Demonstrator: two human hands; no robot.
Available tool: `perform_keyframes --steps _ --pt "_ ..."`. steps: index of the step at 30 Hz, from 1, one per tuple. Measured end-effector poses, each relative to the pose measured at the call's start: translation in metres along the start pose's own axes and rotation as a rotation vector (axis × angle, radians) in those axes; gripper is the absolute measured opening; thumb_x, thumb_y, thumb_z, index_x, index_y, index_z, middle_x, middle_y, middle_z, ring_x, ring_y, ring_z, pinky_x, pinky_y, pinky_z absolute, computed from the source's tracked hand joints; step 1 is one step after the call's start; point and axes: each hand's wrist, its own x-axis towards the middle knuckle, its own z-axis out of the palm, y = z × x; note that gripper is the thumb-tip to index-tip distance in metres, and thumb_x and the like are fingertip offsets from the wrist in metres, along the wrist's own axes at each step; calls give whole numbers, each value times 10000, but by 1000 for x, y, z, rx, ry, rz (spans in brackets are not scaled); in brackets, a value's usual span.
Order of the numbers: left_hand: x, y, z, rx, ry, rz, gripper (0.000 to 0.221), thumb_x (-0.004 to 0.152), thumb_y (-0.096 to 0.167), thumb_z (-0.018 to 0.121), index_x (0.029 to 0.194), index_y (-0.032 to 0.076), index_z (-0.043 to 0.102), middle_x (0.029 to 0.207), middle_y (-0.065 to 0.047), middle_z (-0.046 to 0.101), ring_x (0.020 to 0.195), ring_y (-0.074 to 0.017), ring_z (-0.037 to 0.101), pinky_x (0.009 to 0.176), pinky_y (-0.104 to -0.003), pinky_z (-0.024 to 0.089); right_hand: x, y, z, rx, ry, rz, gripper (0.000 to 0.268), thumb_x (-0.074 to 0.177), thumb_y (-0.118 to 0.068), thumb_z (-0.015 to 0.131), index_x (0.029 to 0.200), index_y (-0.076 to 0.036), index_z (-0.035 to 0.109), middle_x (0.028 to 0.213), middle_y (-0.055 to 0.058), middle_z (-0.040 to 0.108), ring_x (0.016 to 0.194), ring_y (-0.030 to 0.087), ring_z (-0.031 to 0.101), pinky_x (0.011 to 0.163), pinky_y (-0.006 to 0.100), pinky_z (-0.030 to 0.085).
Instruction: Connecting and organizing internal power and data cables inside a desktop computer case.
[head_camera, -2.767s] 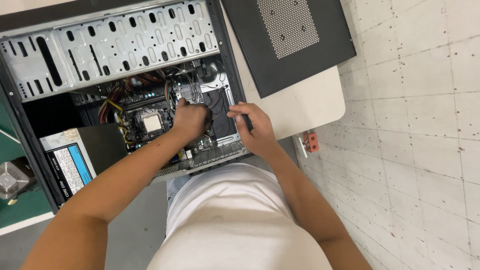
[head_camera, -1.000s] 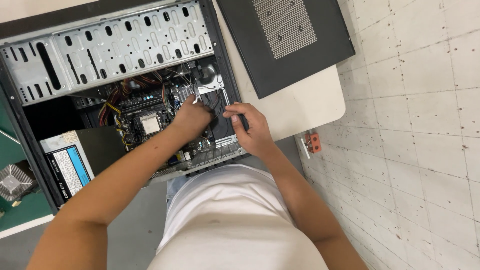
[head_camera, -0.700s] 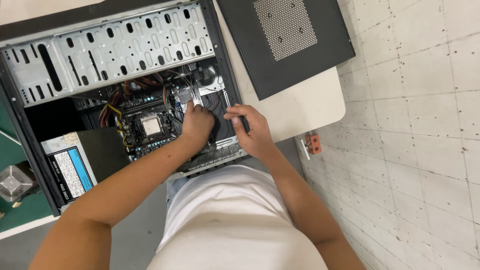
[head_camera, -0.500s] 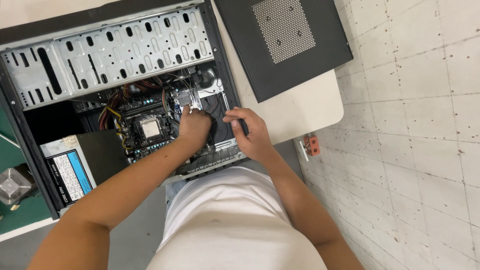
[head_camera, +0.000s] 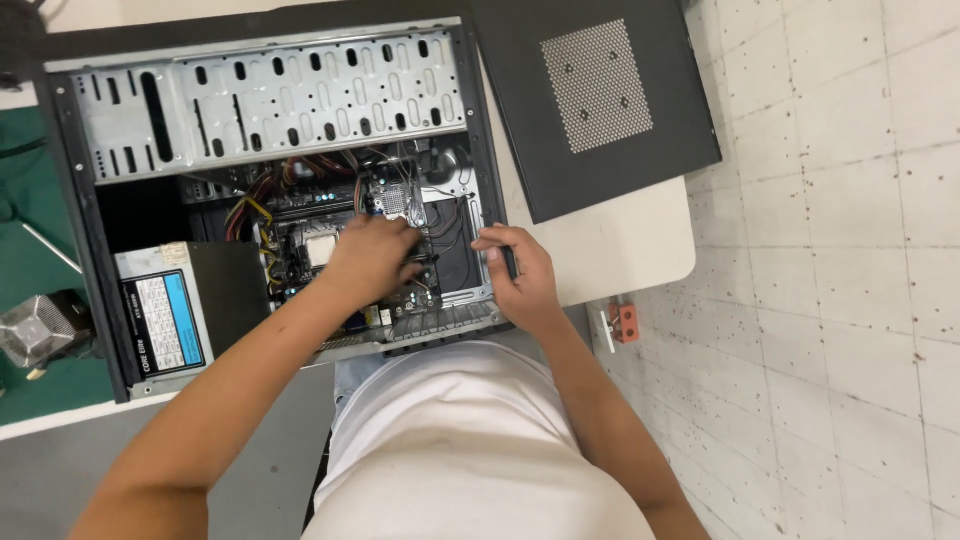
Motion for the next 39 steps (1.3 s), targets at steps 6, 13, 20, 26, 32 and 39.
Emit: perform_keyframes --steps 6,13,20,26,32,39 --pt "-116 -55 -11 239 621 -417 332 930 410 837 1227 269 797 1267 47 743 1192 -185 715 1201 -479 387 3 -6 1 -57 -19 11 203 1047 -1 574 1217 10 684 1008 121 794 1038 305 769 1154 487 483" --pt "-224 -54 -15 137 736 -859 628 1004 373 845 1457 -35 692 1579 -296 538 1384 -480 549 1121 -651 368 6 -24 6 -483 -93 -120 306 1130 -217 462 1313 -38 630 1355 173 623 1327 373 553 1161 524 443" --pt "-231 -78 -2 39 808 -953 955 809 458 897 1576 4 553 1449 -269 590 1127 -492 698 804 -599 589 12 -48 23 -324 -99 486 628 1108 -203 564 1628 16 290 1448 439 482 1314 629 521 1074 712 457" --pt "-234 -102 10 30 906 -935 847 847 482 813 1548 66 583 1390 -167 620 1086 -369 708 774 -487 611 11 -77 45 -452 -72 588 609 1099 -158 576 1643 -12 347 1464 378 555 1336 555 549 1071 696 473" --pt "-236 -119 0 -8 910 -872 827 838 453 797 1529 48 593 1364 -195 626 1122 -384 695 816 -486 594 -11 -75 56 -424 -34 626 606 1093 -132 544 1649 -11 337 1474 346 561 1332 516 574 1047 660 516" --pt "-221 -138 1 26 920 -796 853 788 466 816 1513 67 609 1349 -187 646 1045 -363 705 779 -473 588 -31 -83 60 -468 26 677 615 1095 -146 544 1656 -13 329 1478 341 559 1335 507 571 1055 672 508"
